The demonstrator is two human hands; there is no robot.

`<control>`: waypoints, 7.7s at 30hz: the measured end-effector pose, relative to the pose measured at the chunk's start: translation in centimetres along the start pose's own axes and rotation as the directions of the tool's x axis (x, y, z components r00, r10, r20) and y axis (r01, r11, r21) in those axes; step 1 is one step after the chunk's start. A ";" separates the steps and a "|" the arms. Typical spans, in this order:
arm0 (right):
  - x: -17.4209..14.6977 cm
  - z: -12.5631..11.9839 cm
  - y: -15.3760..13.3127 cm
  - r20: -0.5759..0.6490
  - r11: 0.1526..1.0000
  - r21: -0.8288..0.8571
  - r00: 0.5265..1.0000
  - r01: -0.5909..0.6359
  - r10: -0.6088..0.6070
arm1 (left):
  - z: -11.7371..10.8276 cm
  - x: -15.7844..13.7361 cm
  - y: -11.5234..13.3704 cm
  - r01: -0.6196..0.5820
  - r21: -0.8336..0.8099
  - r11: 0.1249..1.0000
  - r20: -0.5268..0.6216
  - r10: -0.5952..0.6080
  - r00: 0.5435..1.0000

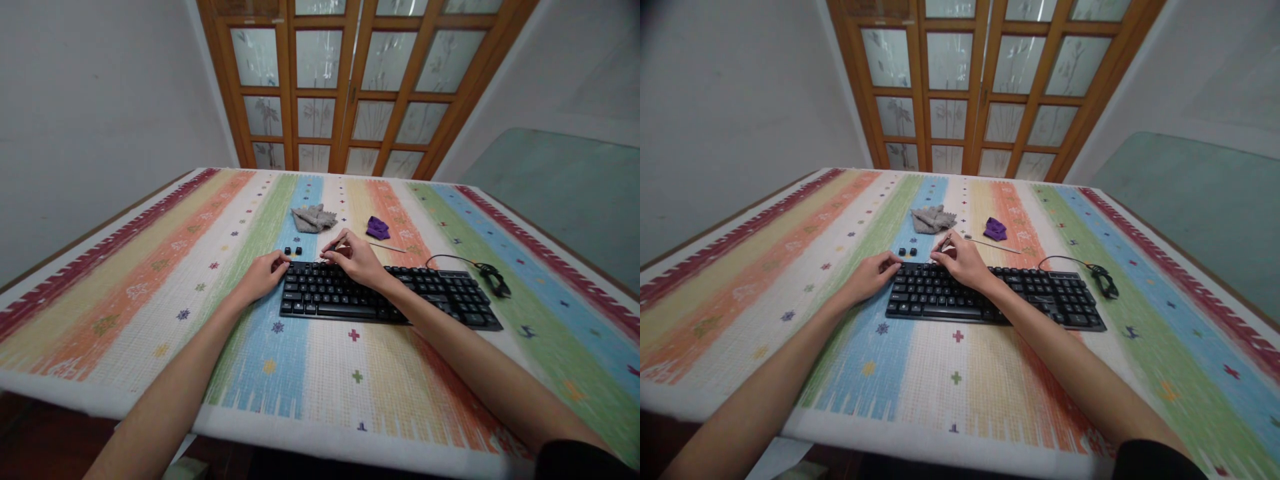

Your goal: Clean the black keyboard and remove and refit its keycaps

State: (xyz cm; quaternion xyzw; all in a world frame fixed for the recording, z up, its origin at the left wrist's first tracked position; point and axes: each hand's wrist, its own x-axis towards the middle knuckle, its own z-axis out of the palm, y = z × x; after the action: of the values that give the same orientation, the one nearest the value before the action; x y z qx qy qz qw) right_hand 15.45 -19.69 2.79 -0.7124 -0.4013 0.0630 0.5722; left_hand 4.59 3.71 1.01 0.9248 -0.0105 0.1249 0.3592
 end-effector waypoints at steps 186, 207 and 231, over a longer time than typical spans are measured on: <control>1.9 -2.4 -0.4 -0.026 0.998 0.055 0.999 0.024 -0.023 | 1.5 8.8 2.3 -0.203 0.326 0.923 0.249 0.123 0.961; 1.0 -1.5 -0.1 -0.002 1.000 0.030 1.000 0.005 -0.005 | 1.2 8.0 1.5 -0.197 0.391 0.899 0.216 0.118 0.969; -0.5 -1.0 -0.1 -0.051 0.999 0.043 0.998 -0.026 0.028 | -0.1 -0.2 2.2 -0.098 0.174 0.980 0.155 0.071 0.985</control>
State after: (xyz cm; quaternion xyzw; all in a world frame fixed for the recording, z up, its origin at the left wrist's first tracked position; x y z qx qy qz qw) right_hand 15.61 -20.81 2.99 -0.7069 -0.3753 0.0610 0.5965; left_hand 4.09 2.08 2.51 0.9590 -0.0652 0.0718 0.2661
